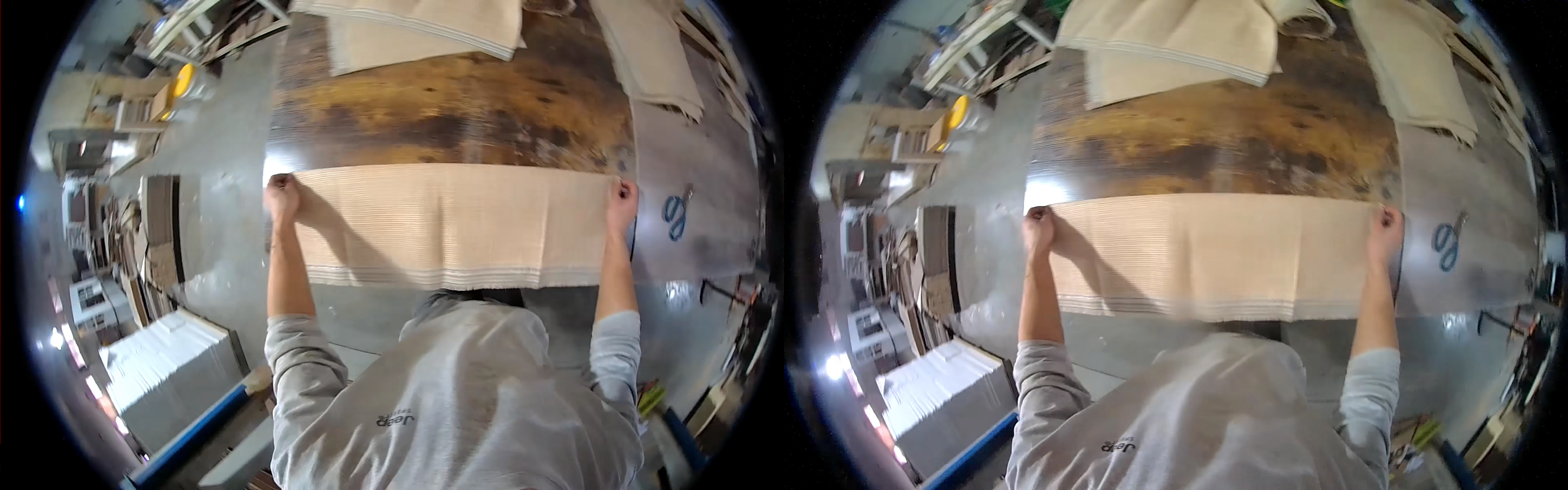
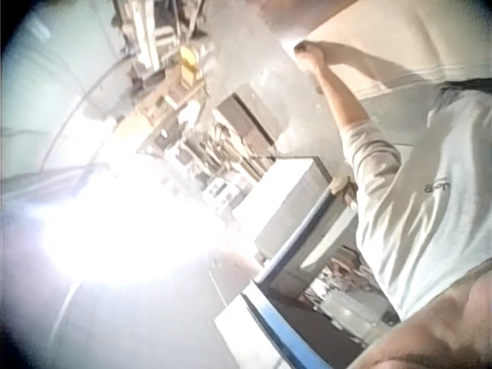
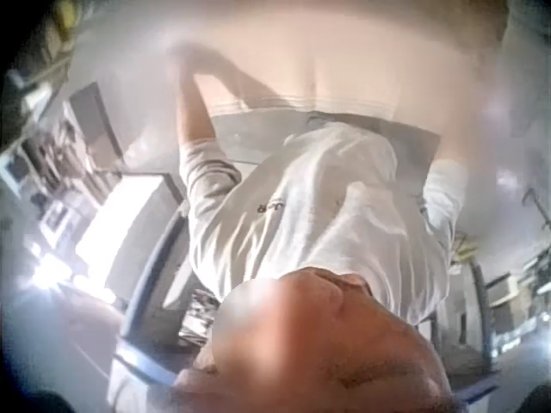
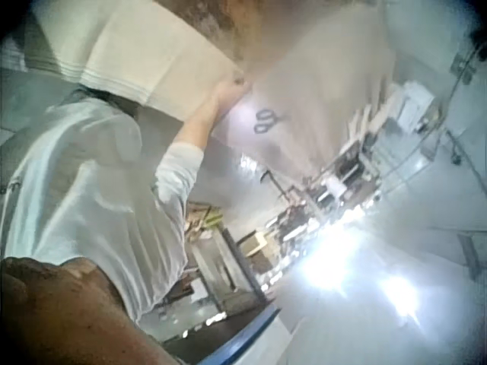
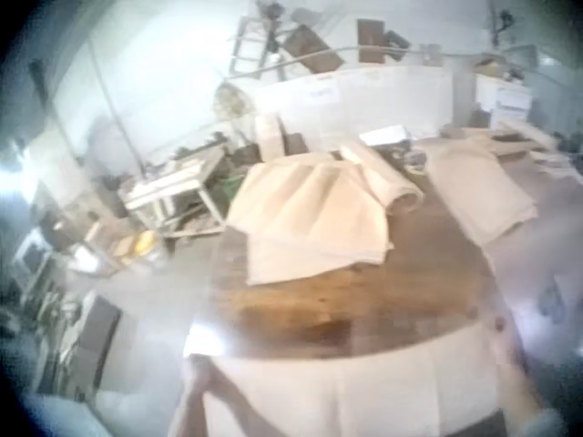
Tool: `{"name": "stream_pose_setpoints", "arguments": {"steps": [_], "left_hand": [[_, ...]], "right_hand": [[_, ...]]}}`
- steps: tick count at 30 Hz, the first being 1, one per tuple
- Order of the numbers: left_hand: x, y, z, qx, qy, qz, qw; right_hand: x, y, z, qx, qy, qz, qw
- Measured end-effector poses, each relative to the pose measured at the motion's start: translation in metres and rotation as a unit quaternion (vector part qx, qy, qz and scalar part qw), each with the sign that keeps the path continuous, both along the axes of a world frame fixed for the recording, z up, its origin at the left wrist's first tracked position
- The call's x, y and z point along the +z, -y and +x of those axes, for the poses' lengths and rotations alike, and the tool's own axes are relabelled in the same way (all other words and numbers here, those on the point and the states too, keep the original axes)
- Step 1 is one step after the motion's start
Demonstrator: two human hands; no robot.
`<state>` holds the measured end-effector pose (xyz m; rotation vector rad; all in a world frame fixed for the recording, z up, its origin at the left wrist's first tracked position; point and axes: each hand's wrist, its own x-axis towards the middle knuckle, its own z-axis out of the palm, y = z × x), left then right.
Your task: The recorder uses scissors to cut strips from a stack of woven bamboo or rattan sheets on a workbench.
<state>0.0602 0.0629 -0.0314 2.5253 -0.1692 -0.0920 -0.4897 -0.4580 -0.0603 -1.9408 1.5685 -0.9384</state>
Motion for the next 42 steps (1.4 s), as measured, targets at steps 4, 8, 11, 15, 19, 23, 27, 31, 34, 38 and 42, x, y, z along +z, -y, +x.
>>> {"name": "stream_pose_setpoints", "arguments": {"steps": [4,8,11,15,19,23,27,31,34,38,42], "left_hand": [[0.020,0.011,-0.012,0.036,-0.012,-0.019,0.999],[0.022,0.005,-0.008,0.059,-0.059,-0.052,0.995],[0.025,0.008,-0.002,0.068,-0.106,-0.069,0.990],[0.027,0.003,0.003,0.064,-0.116,-0.030,0.991],[0.021,-0.001,0.015,0.037,-0.139,-0.003,0.990],[0.024,0.001,0.024,0.019,-0.199,-0.015,0.980],[0.034,-0.002,0.019,0.006,-0.199,0.010,0.980],[0.026,-0.006,0.019,-0.008,-0.145,-0.012,0.989],[0.024,-0.001,0.008,-0.008,-0.113,-0.034,0.993],[-0.001,-0.013,0.005,0.031,-0.111,-0.127,0.985],[0.019,0.038,-0.042,0.119,0.104,-0.020,0.987]], "right_hand": [[-0.005,0.005,-0.004,0.026,0.021,0.017,0.999],[0.004,0.003,0.005,0.033,0.028,0.042,0.998],[-0.007,0.019,-0.010,0.048,-0.011,0.042,0.998],[-0.018,0.029,-0.011,0.059,-0.010,0.010,0.998],[-0.020,0.036,-0.017,0.064,-0.002,0.044,0.997],[-0.026,0.050,-0.030,0.059,0.042,0.093,0.993],[-0.017,0.053,-0.025,0.065,0.066,0.156,0.983],[-0.021,0.065,-0.030,0.071,0.071,0.174,0.980],[-0.024,0.067,-0.034,0.070,0.064,0.188,0.978],[-0.019,0.068,-0.024,0.091,0.045,0.165,0.981],[-0.012,0.069,-0.041,0.104,0.016,0.166,0.981]]}}
